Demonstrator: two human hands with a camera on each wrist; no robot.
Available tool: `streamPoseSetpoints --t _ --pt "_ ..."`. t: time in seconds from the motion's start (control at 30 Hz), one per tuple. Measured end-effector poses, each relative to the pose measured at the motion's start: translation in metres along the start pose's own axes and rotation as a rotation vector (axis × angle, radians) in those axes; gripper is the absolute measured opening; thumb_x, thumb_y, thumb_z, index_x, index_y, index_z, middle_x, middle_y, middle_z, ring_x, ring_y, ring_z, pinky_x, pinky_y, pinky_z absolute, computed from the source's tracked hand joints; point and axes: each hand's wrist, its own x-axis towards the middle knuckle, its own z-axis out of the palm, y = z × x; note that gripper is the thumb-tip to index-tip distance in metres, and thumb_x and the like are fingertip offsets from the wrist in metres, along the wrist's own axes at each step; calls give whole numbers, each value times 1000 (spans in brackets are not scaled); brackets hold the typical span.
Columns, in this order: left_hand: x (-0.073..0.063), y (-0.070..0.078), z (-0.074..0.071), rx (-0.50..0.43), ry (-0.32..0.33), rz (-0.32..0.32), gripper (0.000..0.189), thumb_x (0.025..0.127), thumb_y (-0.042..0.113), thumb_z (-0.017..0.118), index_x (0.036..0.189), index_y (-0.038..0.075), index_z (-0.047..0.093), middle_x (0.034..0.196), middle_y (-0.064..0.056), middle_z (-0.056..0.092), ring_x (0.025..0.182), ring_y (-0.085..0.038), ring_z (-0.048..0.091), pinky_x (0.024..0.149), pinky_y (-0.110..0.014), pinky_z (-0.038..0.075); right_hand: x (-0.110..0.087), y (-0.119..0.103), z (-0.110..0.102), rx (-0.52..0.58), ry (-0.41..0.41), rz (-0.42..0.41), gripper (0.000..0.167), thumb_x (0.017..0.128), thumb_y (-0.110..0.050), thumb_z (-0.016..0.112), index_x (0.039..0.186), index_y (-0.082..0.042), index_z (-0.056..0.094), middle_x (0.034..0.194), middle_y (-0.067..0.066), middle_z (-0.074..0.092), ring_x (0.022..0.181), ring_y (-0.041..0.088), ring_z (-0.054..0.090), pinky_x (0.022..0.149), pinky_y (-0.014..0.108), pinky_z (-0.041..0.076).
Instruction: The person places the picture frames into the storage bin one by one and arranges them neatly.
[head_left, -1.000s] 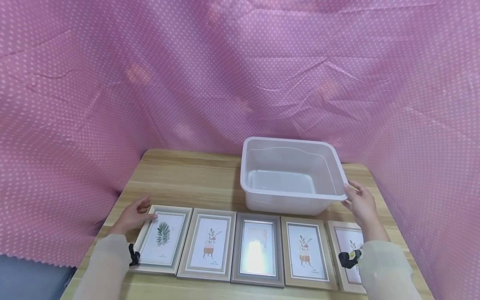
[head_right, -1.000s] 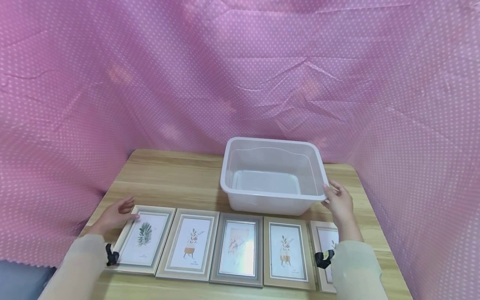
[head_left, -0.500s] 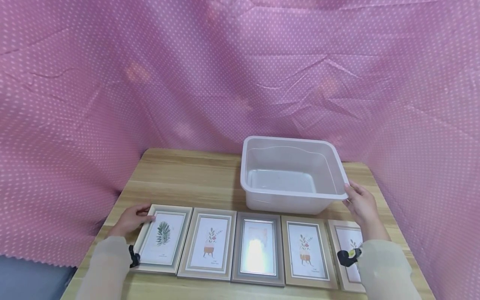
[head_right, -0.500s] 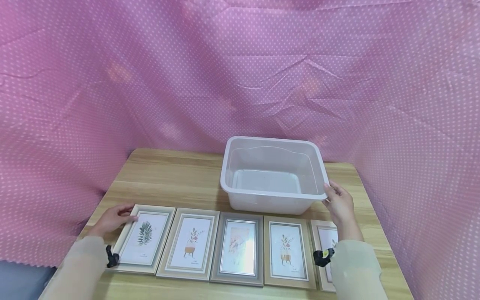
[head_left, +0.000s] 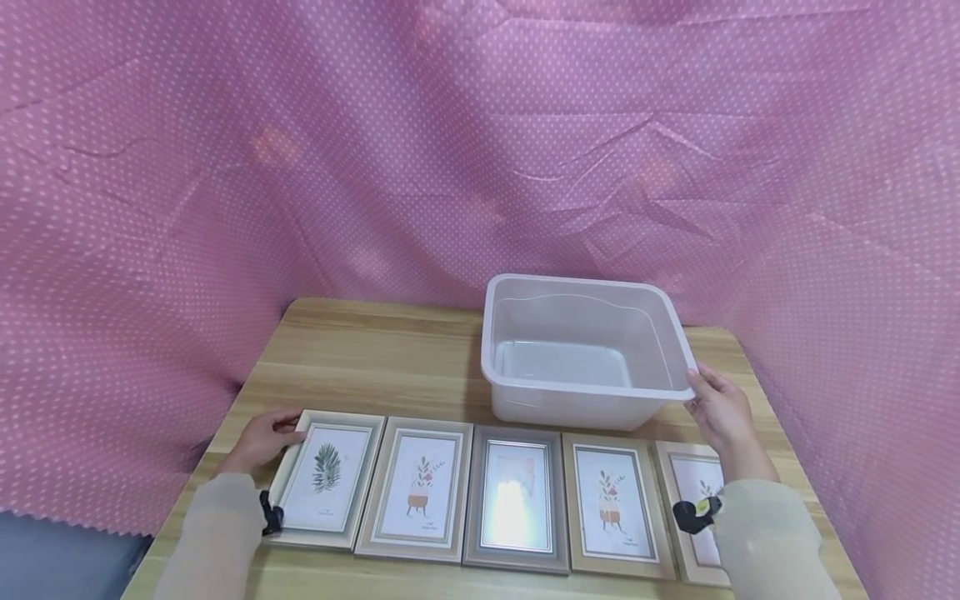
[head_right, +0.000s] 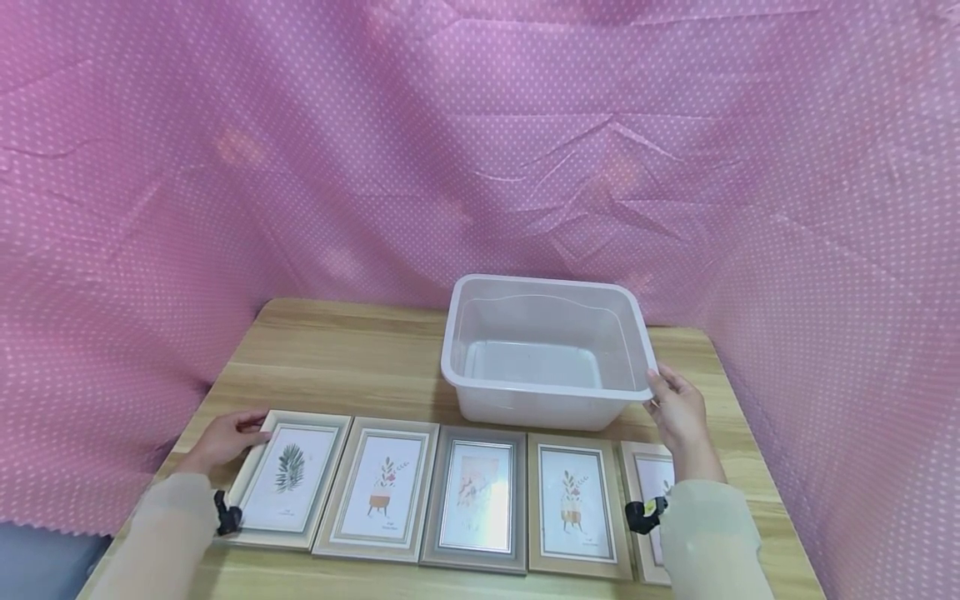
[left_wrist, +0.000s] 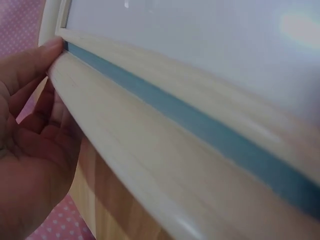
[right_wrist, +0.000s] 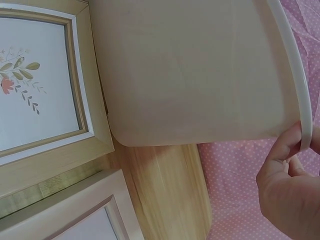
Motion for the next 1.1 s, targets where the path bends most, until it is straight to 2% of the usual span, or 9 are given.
streamPoseSetpoints --t 0.1,0.23,0.4,0.5,0.6,0.7,0.87,1.0,1.1 --pt "-1 2 -1 -8 3 3 51 83 1 69 126 -18 48 117 -32 57 102 -39 58 75 -25 53 0 -1 0 -13 7 8 59 94 -15 59 144 0 32 101 -6 61 89 5 59 71 15 50" --pt "-2 3 -6 -21 -6 1 53 84 1 68 129 -17 46 121 -33 55 108 -42 55 76 -25 53 1 -3 1 -32 10 27 69 94 -17 59 147 4 20 102 -8 60 92 4 58 74 14 50" --pt "-2 7 -15 -73 -35 -13 55 85 3 67 131 -16 44 123 -34 53 104 -30 60 73 -24 54 2 -4 1 -33 21 41 70 94 -18 59 147 3 19 103 -9 59 93 4 58 76 15 50" --pt "-1 11 -19 -116 -50 -15 55 85 2 68 131 -16 44 123 -34 52 99 -20 61 73 -23 54 3 -4 0 -11 20 39 55 94 -16 60 142 -5 38 100 -9 62 91 4 59 74 15 50" --pt "-1 18 -22 -134 -77 -5 58 85 3 68 132 -17 40 125 -35 50 103 -24 60 77 -27 54 3 -4 -1 32 9 42 28 93 -14 61 121 -15 60 97 -8 64 89 5 60 72 16 50" --pt "-3 29 -25 -128 -96 -37 59 86 5 67 135 -15 40 127 -34 49 109 -31 56 83 -34 53 2 -4 -1 52 2 50 15 93 -12 61 105 -19 67 96 -8 65 88 6 61 72 16 50" --pt "-4 43 -33 -114 -121 -38 61 88 7 66 137 -15 36 130 -34 46 113 -36 52 87 -37 52 2 -4 -1 68 -12 54 13 93 -11 60 98 -20 68 96 -6 66 87 7 62 70 16 50" --pt "-2 47 -38 -157 -106 2 60 87 3 66 135 -17 37 128 -35 46 106 -24 59 81 -28 54 1 -4 -2 90 -25 54 14 94 -10 59 99 -19 68 96 -6 67 90 7 62 73 17 51" --pt "-1 52 -44 -178 -100 20 58 86 1 65 133 -18 38 125 -35 49 94 -9 62 77 -25 54 -1 -4 -2 89 -24 63 25 94 -10 59 117 -16 63 98 -7 66 92 7 62 76 17 51"
